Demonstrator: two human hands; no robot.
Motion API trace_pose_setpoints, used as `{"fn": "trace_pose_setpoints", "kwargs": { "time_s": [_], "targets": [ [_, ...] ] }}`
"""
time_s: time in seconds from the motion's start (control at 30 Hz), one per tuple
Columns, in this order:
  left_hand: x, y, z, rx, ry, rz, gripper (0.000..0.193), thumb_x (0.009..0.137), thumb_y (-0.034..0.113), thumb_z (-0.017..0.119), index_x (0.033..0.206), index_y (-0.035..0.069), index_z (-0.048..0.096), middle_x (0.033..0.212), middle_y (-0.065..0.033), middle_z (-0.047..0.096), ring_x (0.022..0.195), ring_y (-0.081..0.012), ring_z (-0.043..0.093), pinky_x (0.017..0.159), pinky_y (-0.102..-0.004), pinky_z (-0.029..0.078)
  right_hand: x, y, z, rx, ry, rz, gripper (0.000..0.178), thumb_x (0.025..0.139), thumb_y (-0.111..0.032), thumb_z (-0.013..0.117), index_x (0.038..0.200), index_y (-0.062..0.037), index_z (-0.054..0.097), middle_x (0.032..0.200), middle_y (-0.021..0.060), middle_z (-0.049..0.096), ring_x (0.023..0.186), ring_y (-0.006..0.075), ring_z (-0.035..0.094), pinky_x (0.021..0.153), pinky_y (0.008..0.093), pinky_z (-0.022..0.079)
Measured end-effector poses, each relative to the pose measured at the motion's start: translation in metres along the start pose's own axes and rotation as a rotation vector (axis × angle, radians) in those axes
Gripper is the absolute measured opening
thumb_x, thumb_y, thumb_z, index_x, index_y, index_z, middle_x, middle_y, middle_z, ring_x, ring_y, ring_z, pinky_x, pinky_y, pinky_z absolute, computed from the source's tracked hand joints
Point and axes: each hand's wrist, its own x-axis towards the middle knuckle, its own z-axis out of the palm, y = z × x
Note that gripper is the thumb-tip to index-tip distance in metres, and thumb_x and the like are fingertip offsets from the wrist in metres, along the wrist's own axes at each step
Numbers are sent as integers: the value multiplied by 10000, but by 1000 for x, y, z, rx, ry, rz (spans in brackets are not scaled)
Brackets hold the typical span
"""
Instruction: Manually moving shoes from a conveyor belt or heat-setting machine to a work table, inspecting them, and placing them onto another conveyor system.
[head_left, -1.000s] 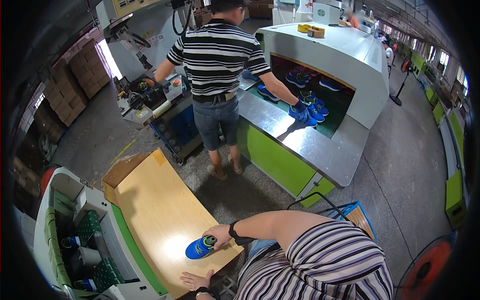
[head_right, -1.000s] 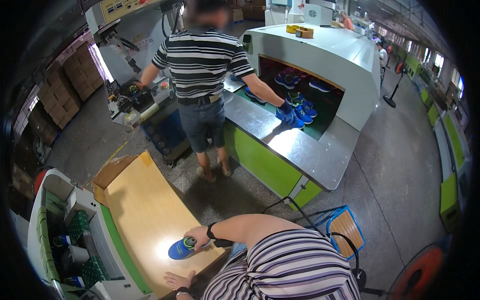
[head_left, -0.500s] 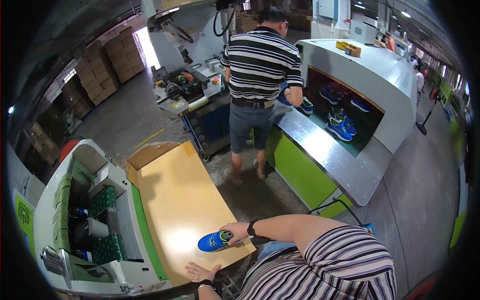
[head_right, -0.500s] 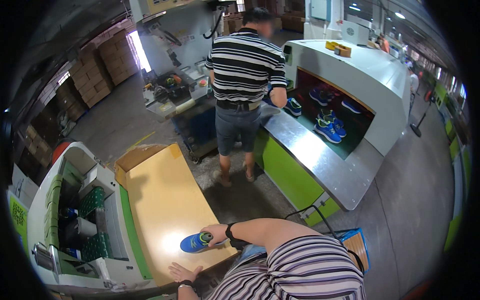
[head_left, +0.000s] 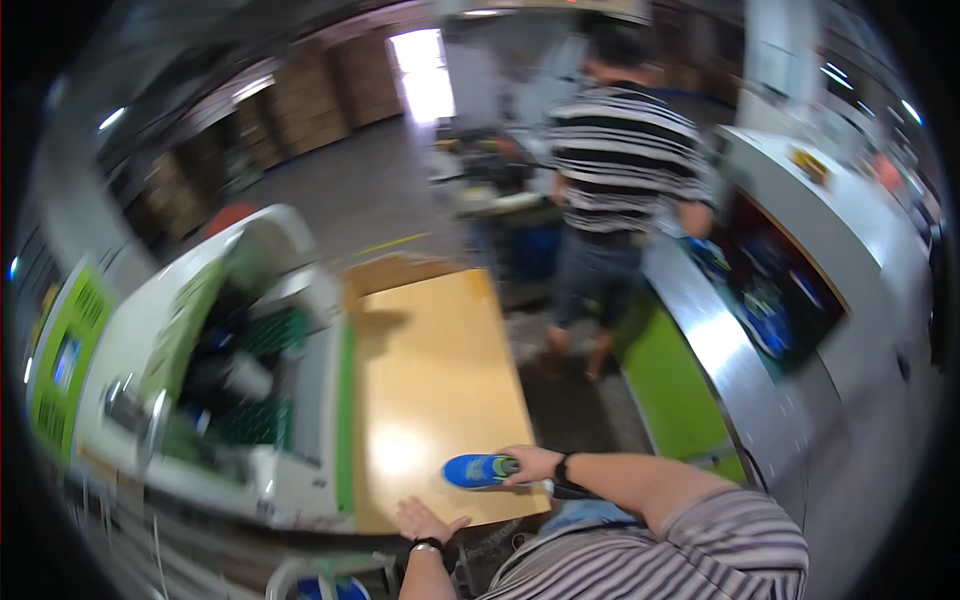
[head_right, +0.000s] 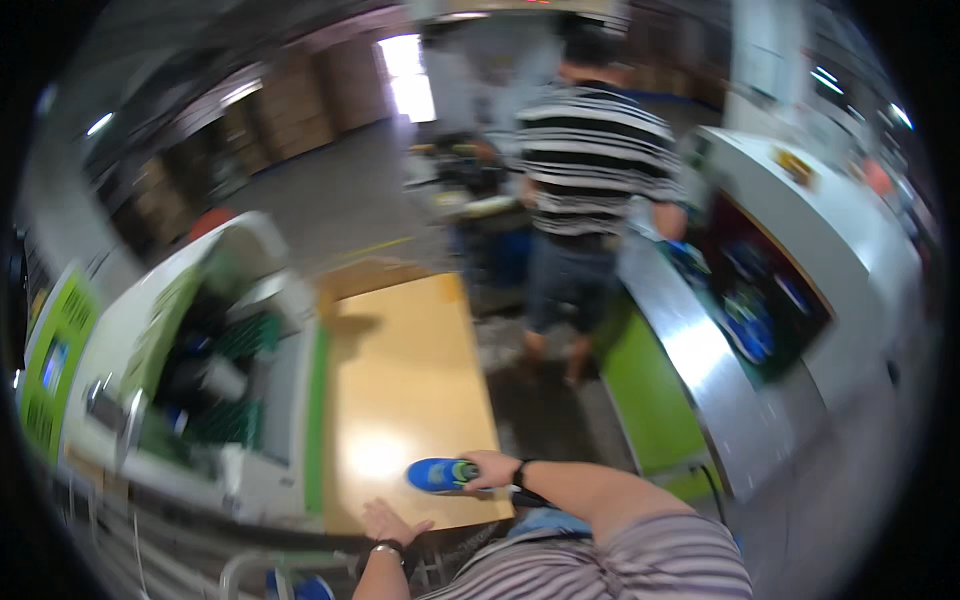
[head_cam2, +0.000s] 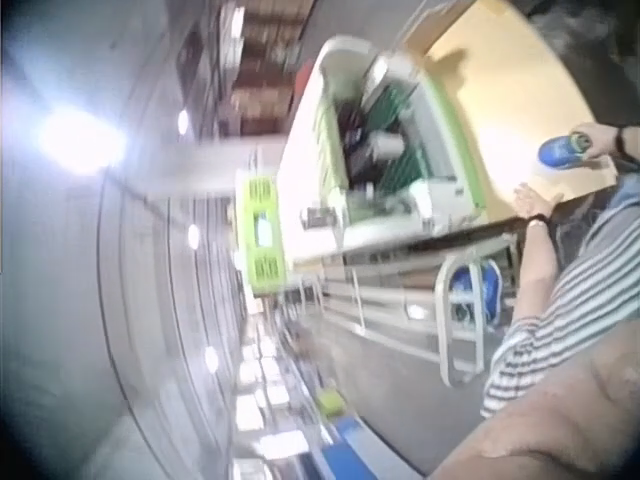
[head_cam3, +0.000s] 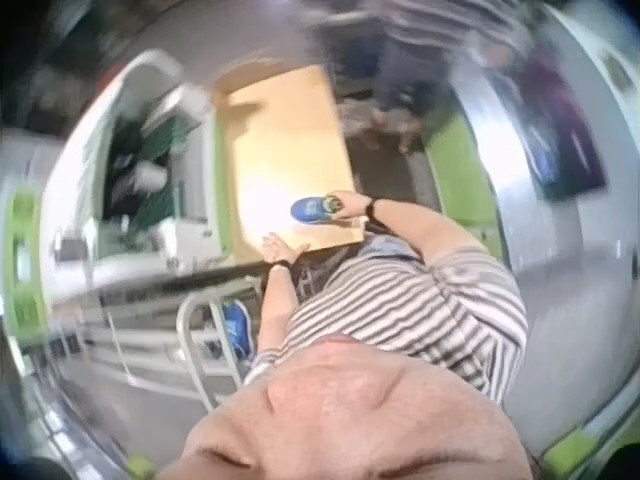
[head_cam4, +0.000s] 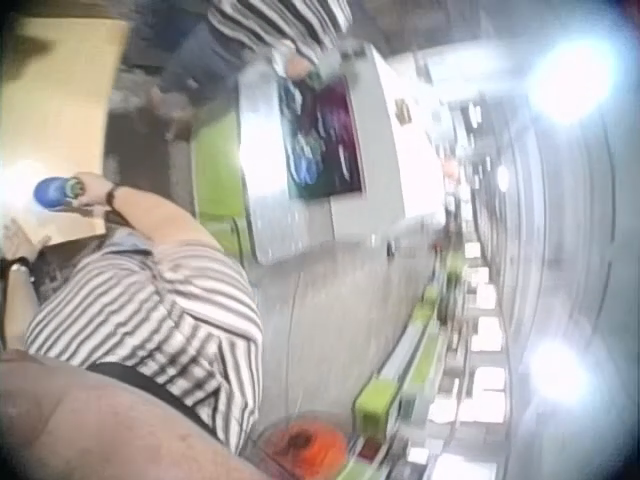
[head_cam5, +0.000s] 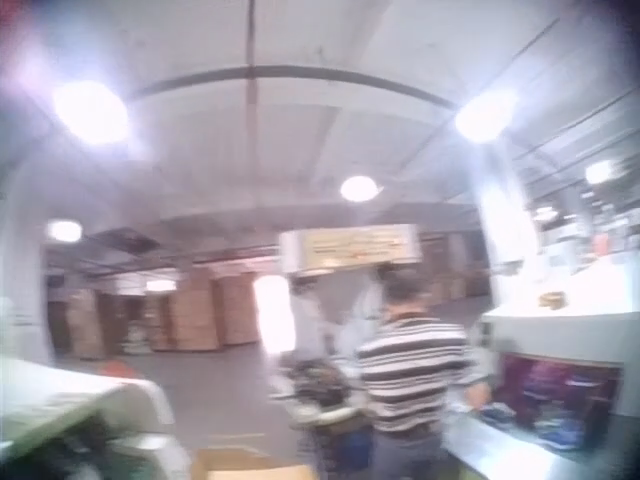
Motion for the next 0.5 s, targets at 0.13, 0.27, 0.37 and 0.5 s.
{"fn": "trace_pose_setpoints", "kwargs": {
  "time_s": [0.13, 0.27, 0.37, 0.5],
  "targets": [
    [-9, 13, -19, 15, 188, 39, 1227, 508, 809, 744, 1368, 10, 383, 1455, -172, 373, 1352, -330, 383, 1100, -475, 349, -15, 9, -6, 44, -18, 88, 756, 745, -338, 824, 1343, -18, 489, 1251, 188, 594, 1169, 269, 577, 1013, 373, 448],
    [-12, 15, -3, -294, 48, -25, 1365, 594, 715, 765, 1565, 149, -9, 1621, -166, -86, 1499, -332, -69, 1166, -596, 42, -24, 8, -12, 52, 12, 199, 807, 707, -288, 835, 1365, -11, 458, 1260, 173, 589, 1181, 254, 570, 1020, 350, 439],
    [-22, 6, 7, -364, 80, 26, 1233, 677, 640, 748, 1569, 182, 30, 1626, -148, -78, 1500, -328, -65, 1157, -619, 53, -19, -4, -8, 67, 2, 188, 799, 688, -272, 852, 1340, -15, 469, 1225, 177, 602, 1133, 262, 591, 974, 356, 468],
    [-34, 3, 18, -416, 87, -12, 1159, 725, 687, 677, 1569, 208, 43, 1629, -123, -85, 1500, -324, -62, 1131, -667, 98, -18, -11, -9, 23, -39, 231, 853, 703, -296, 835, 1389, 0, 422, 1265, 199, 579, 1171, 277, 573, 994, 359, 455]
  ]
}}
